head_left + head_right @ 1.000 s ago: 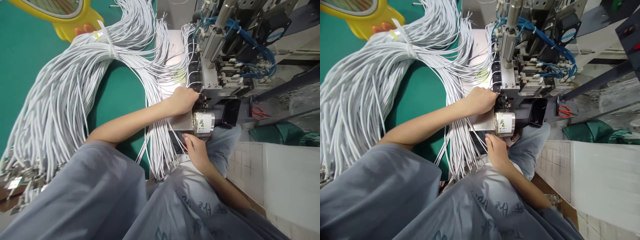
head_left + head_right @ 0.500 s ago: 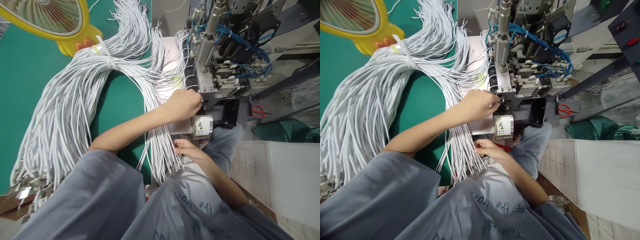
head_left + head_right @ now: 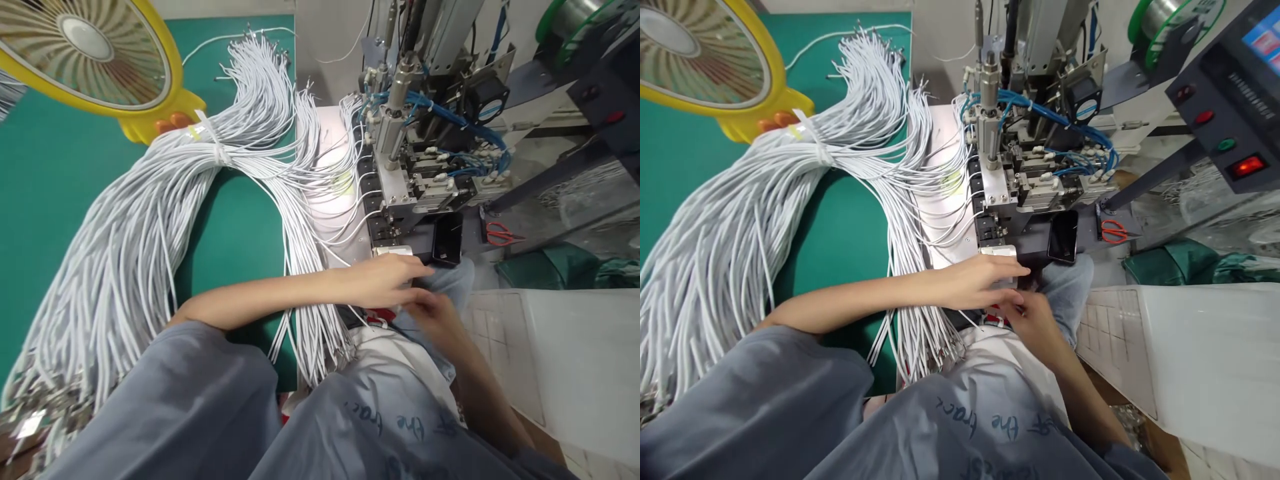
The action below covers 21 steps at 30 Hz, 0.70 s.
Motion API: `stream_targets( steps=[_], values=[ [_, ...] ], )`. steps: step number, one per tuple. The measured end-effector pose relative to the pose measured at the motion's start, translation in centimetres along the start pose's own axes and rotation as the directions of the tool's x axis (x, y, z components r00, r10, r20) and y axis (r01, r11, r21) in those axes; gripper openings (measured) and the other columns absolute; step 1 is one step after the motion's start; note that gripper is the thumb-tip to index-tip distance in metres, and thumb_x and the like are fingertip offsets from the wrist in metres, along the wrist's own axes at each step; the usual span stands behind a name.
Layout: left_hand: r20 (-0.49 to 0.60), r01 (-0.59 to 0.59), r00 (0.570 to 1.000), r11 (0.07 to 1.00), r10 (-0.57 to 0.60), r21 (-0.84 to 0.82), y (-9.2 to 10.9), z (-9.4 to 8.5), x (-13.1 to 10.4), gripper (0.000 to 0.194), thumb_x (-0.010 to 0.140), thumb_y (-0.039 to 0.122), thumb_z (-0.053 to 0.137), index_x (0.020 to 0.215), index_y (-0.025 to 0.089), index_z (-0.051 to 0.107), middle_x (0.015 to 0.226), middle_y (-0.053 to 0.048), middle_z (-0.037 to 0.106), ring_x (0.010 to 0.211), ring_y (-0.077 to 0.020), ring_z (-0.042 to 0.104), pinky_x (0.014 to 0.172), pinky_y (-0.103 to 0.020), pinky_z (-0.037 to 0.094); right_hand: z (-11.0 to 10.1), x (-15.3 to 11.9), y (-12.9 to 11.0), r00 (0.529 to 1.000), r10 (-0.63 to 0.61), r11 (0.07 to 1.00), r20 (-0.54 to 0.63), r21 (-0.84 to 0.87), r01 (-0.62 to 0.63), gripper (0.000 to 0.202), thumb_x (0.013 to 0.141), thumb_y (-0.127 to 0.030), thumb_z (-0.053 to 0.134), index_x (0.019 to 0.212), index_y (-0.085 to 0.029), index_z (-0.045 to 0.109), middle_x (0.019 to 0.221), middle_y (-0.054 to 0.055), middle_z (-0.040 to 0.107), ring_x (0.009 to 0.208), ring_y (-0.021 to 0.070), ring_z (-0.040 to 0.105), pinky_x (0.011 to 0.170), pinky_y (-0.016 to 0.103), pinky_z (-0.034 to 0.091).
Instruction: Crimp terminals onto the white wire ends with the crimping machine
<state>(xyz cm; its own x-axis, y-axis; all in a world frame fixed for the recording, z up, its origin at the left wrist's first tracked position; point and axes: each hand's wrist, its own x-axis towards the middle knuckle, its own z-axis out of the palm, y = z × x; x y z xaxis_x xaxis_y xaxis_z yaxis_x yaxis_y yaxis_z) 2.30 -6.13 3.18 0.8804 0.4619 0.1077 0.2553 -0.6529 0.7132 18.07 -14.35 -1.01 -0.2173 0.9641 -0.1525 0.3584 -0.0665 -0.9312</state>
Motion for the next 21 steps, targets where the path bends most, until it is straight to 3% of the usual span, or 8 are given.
stream_targets(
  steps=[3, 5, 10, 15, 18, 21],
  values=[
    [-0.067, 0.036, 0.997, 0.993, -0.044, -0.115, -0.7, 0.1, 0.1, 0.03, 0.089, 0.031, 0.051, 0.11, 0.012, 0.061, 0.09, -0.009, 0.064, 0.083, -0.0159, 0.059, 0.075, -0.025, 0.045, -1.5, 1.0, -0.1, 0.951, -0.038, 0.988, -0.306, 0.13, 0.082, 0.015, 0.072, -0.034, 0.066, 0.072, -0.019, 0.065, 0.068, 0.002, 0.067, 0.061, 0.0164, 0.059, 0.058, 0.028, 0.047],
    [-0.152, 0.021, 0.987, 0.984, -0.049, -0.179, -1.1, -0.3, 0.2, 0.025, 0.088, 0.028, 0.051, 0.104, 0.013, 0.064, 0.085, -0.007, 0.063, 0.078, -0.0138, 0.059, 0.072, -0.023, 0.045, -1.7, 1.7, -0.3, 0.928, -0.03, 0.956, -0.372, 0.26, 0.135, 0.019, 0.068, -0.038, 0.07, 0.072, -0.02, 0.064, 0.065, 0.002, 0.065, 0.056, 0.0149, 0.057, 0.055, 0.029, 0.048],
    [-0.285, -0.042, 0.958, 0.979, -0.017, -0.201, -1.1, -1.3, 0.1, 0.028, 0.091, 0.028, 0.043, 0.084, 0.014, 0.066, 0.073, -0.005, 0.061, 0.067, -0.0118, 0.058, 0.063, -0.021, 0.045, -1.3, 3.2, -0.9, 0.958, -0.024, 0.804, -0.286, 0.563, 0.189, 0.035, 0.069, -0.053, 0.065, 0.081, -0.02, 0.063, 0.065, 0.003, 0.062, 0.056, 0.0152, 0.055, 0.051, 0.03, 0.048],
    [-0.292, -0.036, 0.956, 0.981, -0.021, -0.19, -0.7, -1.6, -0.1, 0.03, 0.092, 0.026, 0.041, 0.078, 0.015, 0.065, 0.062, -0.002, 0.059, 0.054, -0.0084, 0.053, 0.057, -0.018, 0.043, -1.5, 4.3, -1.2, 0.979, -0.106, 0.695, -0.176, 0.691, 0.2, 0.031, 0.067, -0.05, 0.068, 0.076, -0.021, 0.063, 0.066, 0.0, 0.052, 0.056, 0.0119, 0.05, 0.047, 0.025, 0.041],
    [-0.297, -0.048, 0.955, 0.985, -0.003, -0.165, -0.6, -1.6, 0.0, 0.029, 0.091, 0.024, 0.041, 0.078, 0.015, 0.065, 0.061, -0.001, 0.058, 0.055, -0.0086, 0.053, 0.056, -0.017, 0.042, -1.5, 4.7, -1.2, 0.972, -0.155, 0.696, -0.175, 0.68, 0.233, 0.027, 0.066, -0.045, 0.071, 0.074, -0.021, 0.061, 0.067, -0.002, 0.049, 0.052, 0.009, 0.045, 0.046, 0.023, 0.037],
    [-0.308, -0.037, 0.951, 0.993, 0.001, -0.11, -0.5, -1.5, 0.0, 0.025, 0.09, 0.021, 0.042, 0.082, 0.015, 0.065, 0.064, -0.001, 0.059, 0.058, -0.0092, 0.054, 0.057, -0.018, 0.042, -1.3, 4.8, -1.2, 0.927, -0.183, 0.787, -0.327, 0.516, 0.337, 0.019, 0.072, -0.038, 0.068, 0.073, -0.02, 0.06, 0.07, -0.001, 0.049, 0.058, 0.01, 0.046, 0.052, 0.024, 0.038]
  ],
)
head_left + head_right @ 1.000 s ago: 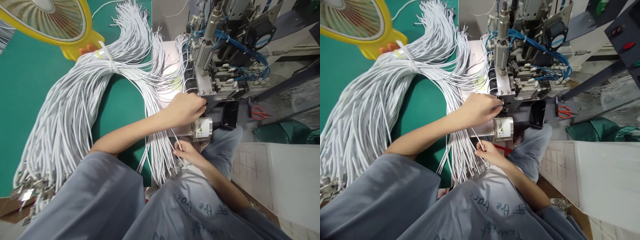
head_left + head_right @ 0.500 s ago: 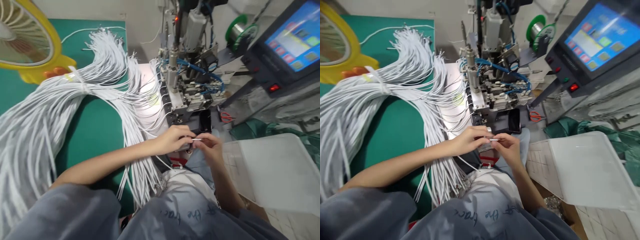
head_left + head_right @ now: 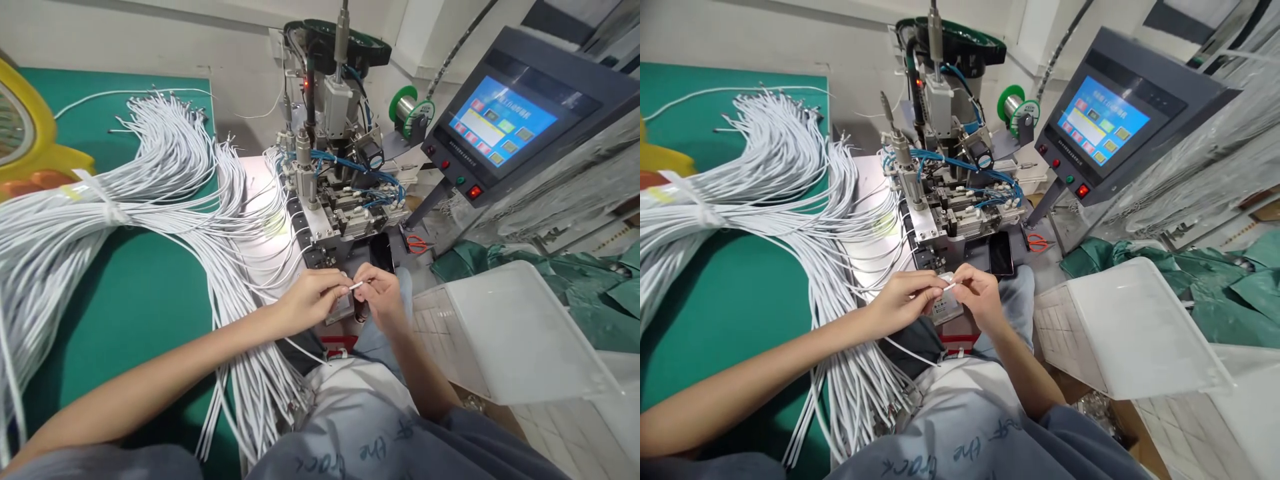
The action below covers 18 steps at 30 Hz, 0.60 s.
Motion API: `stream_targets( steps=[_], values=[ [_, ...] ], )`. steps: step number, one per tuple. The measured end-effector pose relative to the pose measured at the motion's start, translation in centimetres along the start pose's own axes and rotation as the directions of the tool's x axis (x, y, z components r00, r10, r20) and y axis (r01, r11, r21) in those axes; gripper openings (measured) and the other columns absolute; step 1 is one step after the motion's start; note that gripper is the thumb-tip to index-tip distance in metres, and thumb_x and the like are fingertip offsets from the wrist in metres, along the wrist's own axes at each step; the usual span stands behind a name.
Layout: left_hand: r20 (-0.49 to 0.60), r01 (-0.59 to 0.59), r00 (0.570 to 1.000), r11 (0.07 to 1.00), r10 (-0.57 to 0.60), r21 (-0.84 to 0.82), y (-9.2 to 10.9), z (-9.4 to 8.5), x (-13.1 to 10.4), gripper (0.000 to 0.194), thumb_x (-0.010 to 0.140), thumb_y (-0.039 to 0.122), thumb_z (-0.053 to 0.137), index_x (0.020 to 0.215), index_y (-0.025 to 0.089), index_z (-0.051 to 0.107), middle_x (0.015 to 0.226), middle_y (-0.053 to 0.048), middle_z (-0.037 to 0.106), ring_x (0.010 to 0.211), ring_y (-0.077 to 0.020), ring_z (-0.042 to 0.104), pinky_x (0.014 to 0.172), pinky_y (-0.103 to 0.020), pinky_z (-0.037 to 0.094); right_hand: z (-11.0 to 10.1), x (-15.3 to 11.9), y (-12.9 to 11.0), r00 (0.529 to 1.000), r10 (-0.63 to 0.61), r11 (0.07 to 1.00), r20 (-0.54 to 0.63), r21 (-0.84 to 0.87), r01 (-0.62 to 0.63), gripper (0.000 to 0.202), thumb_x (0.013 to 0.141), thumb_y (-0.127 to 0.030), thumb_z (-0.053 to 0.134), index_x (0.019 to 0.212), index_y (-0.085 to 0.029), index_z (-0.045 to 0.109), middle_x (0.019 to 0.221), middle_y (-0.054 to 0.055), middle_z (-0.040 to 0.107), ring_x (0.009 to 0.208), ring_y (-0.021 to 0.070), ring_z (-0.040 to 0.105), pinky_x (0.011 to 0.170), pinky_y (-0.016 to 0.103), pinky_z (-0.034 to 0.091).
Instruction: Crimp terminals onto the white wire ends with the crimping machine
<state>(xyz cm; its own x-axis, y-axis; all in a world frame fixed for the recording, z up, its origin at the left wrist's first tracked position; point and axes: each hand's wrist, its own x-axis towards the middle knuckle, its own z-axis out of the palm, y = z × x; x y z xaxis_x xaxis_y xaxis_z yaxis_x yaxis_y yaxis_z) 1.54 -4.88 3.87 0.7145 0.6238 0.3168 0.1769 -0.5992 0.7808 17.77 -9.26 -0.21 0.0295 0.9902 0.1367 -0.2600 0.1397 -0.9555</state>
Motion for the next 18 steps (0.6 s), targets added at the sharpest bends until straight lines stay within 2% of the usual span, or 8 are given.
stream_targets(
  steps=[2, 4, 7, 9, 13, 15, 18],
  values=[
    [-0.014, -0.002, 1.0, 0.999, 0.003, 0.043, 0.0, 0.0, 0.0, 0.021, 0.089, 0.022, 0.045, 0.085, 0.015, 0.065, 0.068, -0.002, 0.06, 0.061, -0.0099, 0.055, 0.058, -0.018, 0.042, 0.1, -0.1, 0.1, 0.995, -0.079, 0.99, -0.068, -0.122, 0.07, 0.015, 0.075, -0.034, 0.065, 0.073, -0.02, 0.061, 0.071, 0.0, 0.051, 0.064, 0.0117, 0.048, 0.058, 0.025, 0.04],
    [-0.02, -0.016, 1.0, 0.998, 0.017, 0.055, -0.1, 0.0, 0.0, 0.02, 0.088, 0.022, 0.048, 0.086, 0.014, 0.066, 0.069, -0.003, 0.059, 0.062, -0.0102, 0.054, 0.059, -0.019, 0.042, 0.2, -0.3, 0.1, 0.992, -0.103, 0.983, -0.075, -0.159, 0.09, 0.012, 0.076, -0.032, 0.064, 0.074, -0.02, 0.062, 0.072, 0.001, 0.053, 0.066, 0.0124, 0.05, 0.059, 0.026, 0.041],
    [0.002, -0.041, 0.999, 0.999, 0.041, 0.035, -0.2, -0.2, 0.1, 0.022, 0.09, 0.021, 0.046, 0.085, 0.014, 0.066, 0.067, -0.002, 0.058, 0.062, -0.0095, 0.054, 0.059, -0.018, 0.041, 0.0, -0.3, -0.4, 0.995, -0.096, 0.978, -0.038, -0.19, 0.087, 0.011, 0.078, -0.03, 0.061, 0.077, -0.02, 0.066, 0.072, 0.002, 0.055, 0.062, 0.0121, 0.05, 0.055, 0.026, 0.039],
    [0.025, -0.056, 0.998, 0.997, 0.055, 0.058, -0.4, -0.4, 0.1, 0.023, 0.091, 0.02, 0.044, 0.086, 0.014, 0.066, 0.067, -0.002, 0.057, 0.061, -0.0095, 0.053, 0.058, -0.018, 0.04, -0.2, -0.1, -1.1, 0.994, -0.111, 0.954, -0.013, -0.281, 0.103, 0.013, 0.079, -0.028, 0.06, 0.076, -0.019, 0.068, 0.07, 0.002, 0.056, 0.061, 0.0122, 0.05, 0.053, 0.026, 0.038],
    [0.055, -0.115, 0.993, 0.98, 0.107, 0.164, -0.9, -0.3, 0.0, 0.025, 0.09, 0.015, 0.04, 0.088, 0.014, 0.065, 0.069, -0.003, 0.054, 0.062, -0.0104, 0.051, 0.056, -0.019, 0.037, -0.7, 0.4, -2.5, 0.993, -0.109, 0.874, 0.049, -0.472, 0.119, 0.014, 0.077, -0.025, 0.06, 0.07, -0.017, 0.069, 0.054, -0.003, 0.044, 0.048, 0.0087, 0.037, 0.046, 0.024, 0.03],
    [0.035, -0.125, 0.992, 0.977, 0.121, 0.17, -1.0, -0.1, -0.1, 0.024, 0.09, 0.014, 0.041, 0.087, 0.014, 0.065, 0.069, -0.002, 0.053, 0.062, -0.0102, 0.05, 0.056, -0.019, 0.037, -0.8, 0.5, -2.5, 0.994, -0.098, 0.868, 0.045, -0.485, 0.108, 0.014, 0.075, -0.025, 0.061, 0.068, -0.017, 0.069, 0.05, -0.005, 0.038, 0.046, 0.0078, 0.032, 0.045, 0.024, 0.029],
    [-0.045, -0.115, 0.992, 0.987, 0.121, 0.108, -1.1, 0.5, -0.2, 0.02, 0.09, 0.017, 0.045, 0.085, 0.014, 0.065, 0.067, -0.002, 0.054, 0.061, -0.0099, 0.05, 0.057, -0.019, 0.038, -0.3, 0.4, -1.6, 0.996, -0.083, 0.912, -0.033, -0.404, 0.062, 0.016, 0.073, -0.028, 0.062, 0.065, -0.017, 0.068, 0.051, -0.003, 0.043, 0.047, 0.0085, 0.034, 0.045, 0.024, 0.028]
  ],
)
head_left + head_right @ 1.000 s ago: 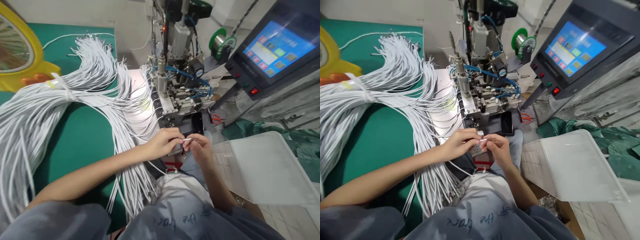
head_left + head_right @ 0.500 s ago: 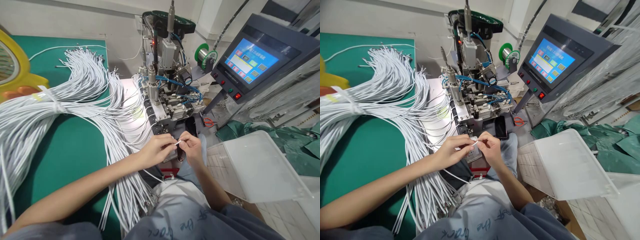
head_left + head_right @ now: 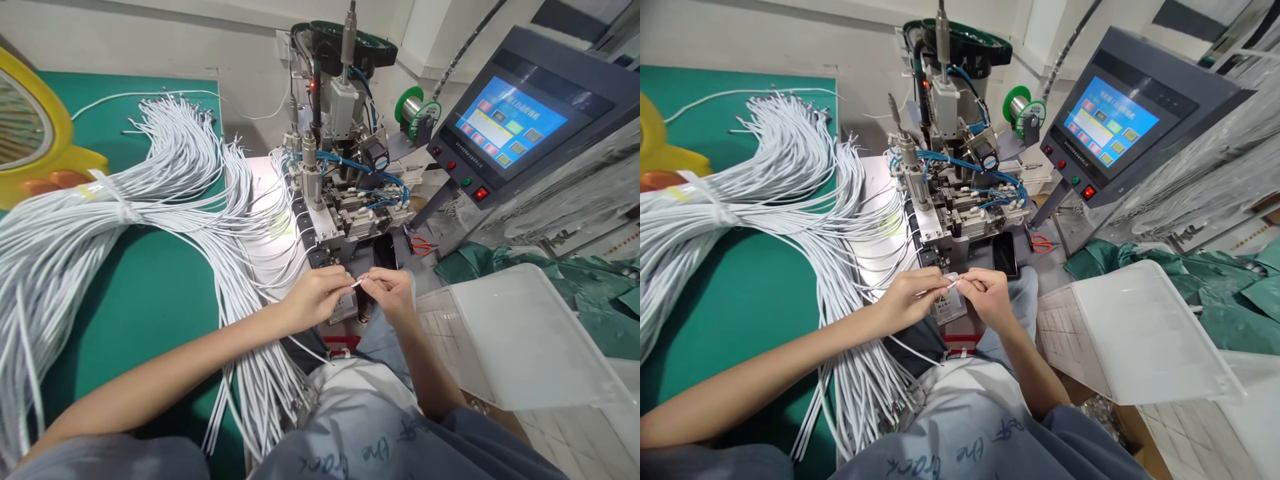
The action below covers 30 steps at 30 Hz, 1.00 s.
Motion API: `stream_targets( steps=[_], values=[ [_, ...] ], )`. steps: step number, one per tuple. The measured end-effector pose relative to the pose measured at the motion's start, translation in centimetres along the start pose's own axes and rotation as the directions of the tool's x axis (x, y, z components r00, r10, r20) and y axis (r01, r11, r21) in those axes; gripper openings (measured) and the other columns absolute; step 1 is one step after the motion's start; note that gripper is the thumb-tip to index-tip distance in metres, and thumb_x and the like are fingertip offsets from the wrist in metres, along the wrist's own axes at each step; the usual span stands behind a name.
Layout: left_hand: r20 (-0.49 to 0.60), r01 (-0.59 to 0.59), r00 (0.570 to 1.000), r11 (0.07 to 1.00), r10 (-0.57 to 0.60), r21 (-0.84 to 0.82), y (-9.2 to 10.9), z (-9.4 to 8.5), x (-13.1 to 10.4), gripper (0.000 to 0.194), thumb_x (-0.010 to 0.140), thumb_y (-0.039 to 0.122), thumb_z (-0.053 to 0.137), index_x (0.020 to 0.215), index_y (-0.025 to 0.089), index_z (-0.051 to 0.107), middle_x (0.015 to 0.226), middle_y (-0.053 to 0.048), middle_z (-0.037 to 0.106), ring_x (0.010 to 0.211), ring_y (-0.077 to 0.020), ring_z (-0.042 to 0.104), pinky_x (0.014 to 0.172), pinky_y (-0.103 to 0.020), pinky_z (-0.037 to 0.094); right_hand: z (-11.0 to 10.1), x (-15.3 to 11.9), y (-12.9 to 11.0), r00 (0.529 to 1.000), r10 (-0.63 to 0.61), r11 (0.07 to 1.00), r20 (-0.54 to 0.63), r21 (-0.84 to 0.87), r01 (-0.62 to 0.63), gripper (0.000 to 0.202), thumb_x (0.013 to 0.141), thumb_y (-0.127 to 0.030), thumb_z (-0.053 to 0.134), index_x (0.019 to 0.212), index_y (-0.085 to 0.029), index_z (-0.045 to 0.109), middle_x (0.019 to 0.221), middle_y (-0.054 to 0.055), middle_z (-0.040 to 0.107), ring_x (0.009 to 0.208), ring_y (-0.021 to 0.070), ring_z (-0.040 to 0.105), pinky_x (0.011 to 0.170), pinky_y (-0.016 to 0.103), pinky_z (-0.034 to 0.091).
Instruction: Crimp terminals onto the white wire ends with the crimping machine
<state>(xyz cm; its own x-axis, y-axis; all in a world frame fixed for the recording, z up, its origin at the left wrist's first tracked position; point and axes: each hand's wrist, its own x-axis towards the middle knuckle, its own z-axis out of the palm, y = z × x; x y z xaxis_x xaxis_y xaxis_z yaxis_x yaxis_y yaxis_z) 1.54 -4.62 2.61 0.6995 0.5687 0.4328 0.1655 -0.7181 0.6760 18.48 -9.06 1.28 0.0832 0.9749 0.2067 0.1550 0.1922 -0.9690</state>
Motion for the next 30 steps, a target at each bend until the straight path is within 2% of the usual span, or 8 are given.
stream_targets(
  steps=[5, 11, 14, 17, 21, 24, 26, 30],
  values=[
    [-0.035, 0.029, 0.999, 0.999, -0.03, -0.033, 0.0, 0.2, -0.1, 0.022, 0.091, 0.02, 0.045, 0.082, 0.014, 0.064, 0.067, -0.003, 0.055, 0.061, -0.0102, 0.05, 0.057, -0.02, 0.039, 1.0, -0.5, 0.6, 0.994, 0.014, 0.998, -0.112, 0.059, -0.007, 0.019, 0.078, -0.03, 0.059, 0.067, -0.017, 0.068, 0.057, -0.001, 0.048, 0.051, 0.0096, 0.038, 0.047, 0.024, 0.029],
    [0.128, -0.032, 0.992, 0.998, 0.024, 0.057, -0.4, -0.9, 0.1, 0.027, 0.092, 0.016, 0.036, 0.09, 0.014, 0.062, 0.071, -0.003, 0.053, 0.064, -0.0107, 0.05, 0.057, -0.02, 0.037, -0.8, 0.5, -0.4, 0.994, -0.048, 0.993, 0.103, -0.101, 0.058, 0.015, 0.076, -0.023, 0.06, 0.066, -0.016, 0.068, 0.05, -0.005, 0.04, 0.046, 0.0069, 0.031, 0.045, 0.022, 0.027],
    [0.063, -0.027, 0.998, 0.999, 0.025, 0.031, -0.5, -0.6, 0.1, 0.023, 0.091, 0.017, 0.039, 0.088, 0.014, 0.062, 0.068, -0.002, 0.053, 0.061, -0.0098, 0.05, 0.056, -0.019, 0.037, -0.4, 0.5, -0.1, 0.999, -0.047, 0.998, 0.019, -0.04, 0.048, 0.015, 0.074, -0.023, 0.061, 0.062, -0.016, 0.068, 0.051, -0.003, 0.048, 0.047, 0.0081, 0.038, 0.046, 0.023, 0.031],
    [-0.04, -0.005, 0.999, 1.0, 0.004, -0.017, -0.2, 0.1, 0.0, 0.02, 0.089, 0.018, 0.046, 0.081, 0.014, 0.063, 0.065, -0.001, 0.054, 0.058, -0.0087, 0.05, 0.055, -0.018, 0.038, 1.1, -0.2, 1.0, 0.996, 0.028, 0.994, -0.087, 0.105, -0.019, 0.017, 0.075, -0.028, 0.061, 0.065, -0.016, 0.068, 0.057, 0.0, 0.055, 0.051, 0.0106, 0.047, 0.048, 0.023, 0.036],
    [-0.129, 0.021, 0.991, 0.999, -0.024, -0.028, 0.3, 0.7, -0.1, 0.019, 0.088, 0.018, 0.049, 0.076, 0.015, 0.064, 0.061, 0.001, 0.055, 0.054, -0.0077, 0.049, 0.052, -0.018, 0.038, 2.6, -0.9, 1.5, 0.979, 0.036, 0.998, -0.202, 0.061, -0.024, 0.022, 0.081, -0.032, 0.056, 0.074, -0.016, 0.07, 0.055, -0.002, 0.048, 0.048, 0.0096, 0.041, 0.046, 0.023, 0.033],
    [-0.121, -0.009, 0.992, 0.993, 0.024, 0.12, 0.1, 0.7, -0.3, 0.019, 0.089, 0.018, 0.046, 0.078, 0.014, 0.062, 0.062, 0.001, 0.052, 0.055, -0.008, 0.049, 0.051, -0.018, 0.038, 2.7, -0.9, 0.8, 0.953, -0.161, 0.971, -0.255, -0.215, 0.106, 0.021, 0.083, -0.027, 0.054, 0.071, -0.016, 0.068, 0.051, -0.004, 0.039, 0.048, 0.0093, 0.035, 0.046, 0.024, 0.03],
    [-0.091, -0.052, 0.992, 0.943, 0.086, 0.328, -0.3, 0.6, -0.5, 0.02, 0.09, 0.015, 0.042, 0.082, 0.012, 0.061, 0.064, 0.0, 0.051, 0.054, -0.0087, 0.048, 0.048, -0.019, 0.036, 2.5, -0.7, 0.3, 0.931, -0.296, 0.888, -0.212, -0.421, 0.186, 0.022, 0.084, -0.022, 0.053, 0.067, -0.016, 0.066, 0.049, -0.005, 0.033, 0.047, 0.0093, 0.031, 0.047, 0.025, 0.028],
    [0.03, -0.213, 0.963, 0.691, 0.267, 0.691, -0.9, 0.3, -0.5, 0.025, 0.089, 0.007, 0.033, 0.086, 0.009, 0.058, 0.067, -0.002, 0.051, 0.053, -0.011, 0.045, 0.044, -0.023, 0.033, 1.9, -0.3, -0.3, 0.932, -0.355, 0.755, -0.072, -0.611, 0.241, 0.024, 0.084, -0.015, 0.05, 0.062, -0.016, 0.06, 0.05, -0.005, 0.033, 0.048, 0.0097, 0.032, 0.049, 0.025, 0.028]
  ],
)
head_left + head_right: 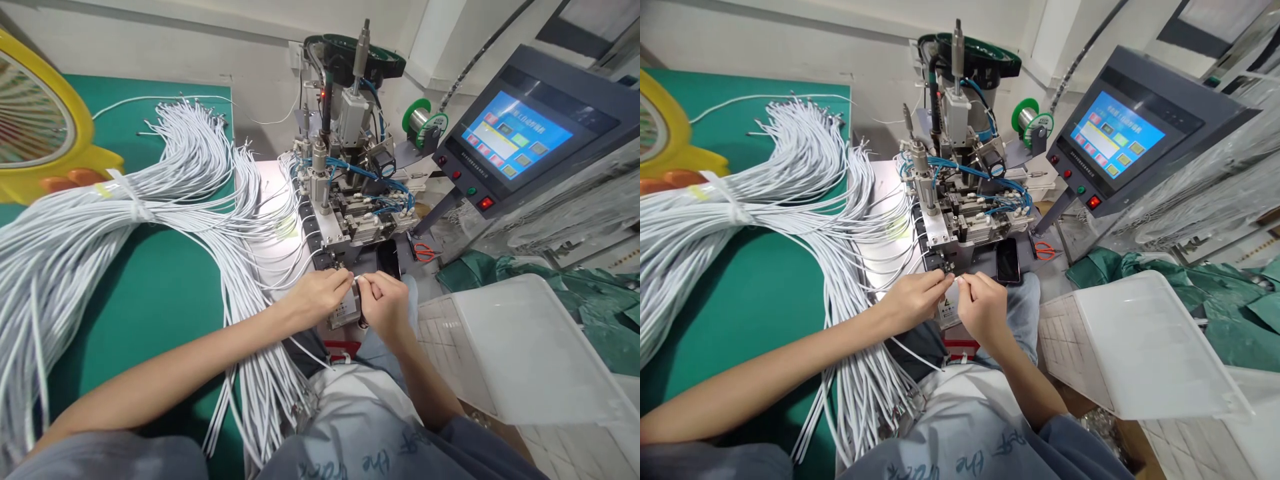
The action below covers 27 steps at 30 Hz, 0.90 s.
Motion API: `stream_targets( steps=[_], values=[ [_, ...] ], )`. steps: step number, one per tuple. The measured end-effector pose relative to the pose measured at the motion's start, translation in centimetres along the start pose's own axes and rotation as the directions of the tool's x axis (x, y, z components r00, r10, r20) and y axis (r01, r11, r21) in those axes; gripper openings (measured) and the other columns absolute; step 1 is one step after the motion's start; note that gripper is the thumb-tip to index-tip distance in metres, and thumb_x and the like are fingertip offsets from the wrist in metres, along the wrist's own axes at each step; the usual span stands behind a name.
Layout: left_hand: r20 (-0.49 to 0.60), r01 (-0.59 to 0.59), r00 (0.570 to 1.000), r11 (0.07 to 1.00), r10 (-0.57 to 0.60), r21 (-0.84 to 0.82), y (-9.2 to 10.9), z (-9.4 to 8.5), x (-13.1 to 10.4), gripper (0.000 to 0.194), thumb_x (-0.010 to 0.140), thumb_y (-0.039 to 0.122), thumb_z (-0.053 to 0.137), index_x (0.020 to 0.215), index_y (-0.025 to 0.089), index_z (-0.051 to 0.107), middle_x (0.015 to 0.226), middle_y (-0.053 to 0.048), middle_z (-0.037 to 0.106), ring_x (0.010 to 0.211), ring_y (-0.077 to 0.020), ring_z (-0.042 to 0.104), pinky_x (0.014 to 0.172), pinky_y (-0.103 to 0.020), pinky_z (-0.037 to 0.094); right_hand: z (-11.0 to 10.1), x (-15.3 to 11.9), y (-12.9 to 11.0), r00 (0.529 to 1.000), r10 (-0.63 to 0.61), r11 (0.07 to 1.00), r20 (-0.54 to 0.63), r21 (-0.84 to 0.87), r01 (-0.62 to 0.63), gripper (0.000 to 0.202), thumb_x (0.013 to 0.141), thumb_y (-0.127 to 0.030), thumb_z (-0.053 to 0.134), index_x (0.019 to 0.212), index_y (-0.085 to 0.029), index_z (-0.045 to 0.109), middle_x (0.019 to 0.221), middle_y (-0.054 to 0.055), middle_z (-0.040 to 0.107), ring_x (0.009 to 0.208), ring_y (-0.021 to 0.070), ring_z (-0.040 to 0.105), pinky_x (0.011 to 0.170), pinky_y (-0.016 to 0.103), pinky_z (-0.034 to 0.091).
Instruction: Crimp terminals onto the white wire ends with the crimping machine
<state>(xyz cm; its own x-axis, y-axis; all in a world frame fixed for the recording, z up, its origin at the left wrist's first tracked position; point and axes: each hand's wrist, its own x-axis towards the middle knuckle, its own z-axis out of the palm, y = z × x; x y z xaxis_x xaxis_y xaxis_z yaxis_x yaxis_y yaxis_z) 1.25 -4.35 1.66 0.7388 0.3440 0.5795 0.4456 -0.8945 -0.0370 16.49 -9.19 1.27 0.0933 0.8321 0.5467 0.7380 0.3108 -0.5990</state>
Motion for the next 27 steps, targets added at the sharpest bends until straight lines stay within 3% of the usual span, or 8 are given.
stream_targets(
  steps=[4, 7, 11, 13, 15, 20, 23, 27],
  values=[
    [0.047, -0.09, 0.995, 0.993, 0.087, 0.071, -0.6, -0.2, 0.2, 0.025, 0.087, 0.006, 0.035, 0.078, 0.011, 0.058, 0.066, -0.003, 0.052, 0.056, -0.0133, 0.048, 0.048, -0.025, 0.036, -0.4, 0.7, 0.4, 0.995, 0.025, 0.999, 0.098, 0.043, -0.029, 0.028, 0.079, -0.014, 0.051, 0.052, -0.017, 0.049, 0.049, -0.006, 0.029, 0.046, 0.0085, 0.03, 0.048, 0.025, 0.026],
    [0.112, 0.052, 0.993, 0.982, -0.032, -0.184, -0.9, -0.3, 0.4, 0.025, 0.087, 0.008, 0.037, 0.082, 0.012, 0.062, 0.066, -0.003, 0.055, 0.057, -0.0121, 0.051, 0.05, -0.023, 0.038, -0.9, 1.3, 0.8, 0.984, 0.039, 0.979, 0.176, 0.191, -0.073, 0.032, 0.078, -0.014, 0.051, 0.047, -0.018, 0.043, 0.049, -0.007, 0.024, 0.045, 0.0076, 0.028, 0.047, 0.024, 0.025],
    [0.184, 0.29, 0.957, 0.711, -0.224, -0.641, -0.7, -0.4, 0.7, 0.02, 0.087, 0.016, 0.046, 0.084, 0.014, 0.066, 0.068, -0.002, 0.061, 0.062, -0.0094, 0.057, 0.056, -0.018, 0.042, -1.1, 1.5, 1.0, 0.985, 0.026, 0.922, 0.171, 0.377, -0.09, 0.027, 0.079, -0.019, 0.054, 0.053, -0.017, 0.054, 0.048, -0.006, 0.028, 0.045, 0.008, 0.03, 0.046, 0.024, 0.026],
    [0.217, 0.353, 0.931, 0.582, -0.293, -0.732, -0.4, -0.5, 0.9, 0.017, 0.086, 0.017, 0.051, 0.08, 0.014, 0.067, 0.066, -0.001, 0.063, 0.061, -0.009, 0.058, 0.057, -0.018, 0.043, -0.7, 1.0, 0.8, 0.988, 0.092, 0.891, 0.126, 0.432, -0.138, 0.024, 0.08, -0.023, 0.055, 0.057, -0.017, 0.059, 0.048, -0.005, 0.032, 0.046, 0.0088, 0.032, 0.046, 0.024, 0.027],
    [0.226, 0.386, 0.912, 0.532, -0.341, -0.754, -0.1, -0.7, 1.0, 0.015, 0.083, 0.017, 0.055, 0.075, 0.014, 0.067, 0.064, -0.001, 0.063, 0.058, -0.0085, 0.056, 0.056, -0.018, 0.042, 0.2, 0.4, 0.5, 0.977, 0.193, 0.85, 0.094, 0.481, -0.215, 0.024, 0.081, -0.027, 0.054, 0.06, -0.017, 0.061, 0.05, -0.004, 0.037, 0.048, 0.0098, 0.035, 0.046, 0.025, 0.029],
    [0.213, 0.408, 0.901, 0.575, -0.377, -0.709, 0.1, -0.8, 1.0, 0.017, 0.081, 0.018, 0.056, 0.068, 0.014, 0.066, 0.057, 0.001, 0.056, 0.052, -0.0072, 0.048, 0.052, -0.018, 0.038, 1.4, -0.5, 0.4, 0.957, 0.289, 0.818, 0.013, 0.516, -0.254, 0.014, 0.081, -0.027, 0.055, 0.085, -0.019, 0.065, 0.063, -0.002, 0.045, 0.054, 0.0105, 0.043, 0.049, 0.024, 0.037],
    [0.189, 0.407, 0.903, 0.623, -0.387, -0.668, 0.1, -0.6, 0.8, 0.02, 0.082, 0.018, 0.055, 0.065, 0.014, 0.064, 0.054, 0.002, 0.053, 0.049, -0.0068, 0.044, 0.05, -0.018, 0.035, 0.8, 0.0, 0.9, 0.986, 0.147, 0.918, -0.072, 0.381, -0.109, 0.02, 0.077, -0.02, 0.059, 0.097, -0.02, 0.065, 0.071, -0.001, 0.049, 0.055, 0.0098, 0.044, 0.048, 0.023, 0.038],
    [0.186, 0.39, 0.914, 0.656, -0.361, -0.646, 0.1, -0.3, 0.7, 0.02, 0.083, 0.018, 0.052, 0.068, 0.014, 0.065, 0.056, 0.002, 0.053, 0.051, -0.0071, 0.046, 0.05, -0.018, 0.035, -0.2, 0.7, 1.6, 0.993, -0.106, 0.974, -0.059, 0.194, 0.116, 0.017, 0.077, -0.014, 0.059, 0.091, -0.02, 0.066, 0.078, 0.003, 0.055, 0.061, 0.0117, 0.048, 0.052, 0.026, 0.041]
  ],
)
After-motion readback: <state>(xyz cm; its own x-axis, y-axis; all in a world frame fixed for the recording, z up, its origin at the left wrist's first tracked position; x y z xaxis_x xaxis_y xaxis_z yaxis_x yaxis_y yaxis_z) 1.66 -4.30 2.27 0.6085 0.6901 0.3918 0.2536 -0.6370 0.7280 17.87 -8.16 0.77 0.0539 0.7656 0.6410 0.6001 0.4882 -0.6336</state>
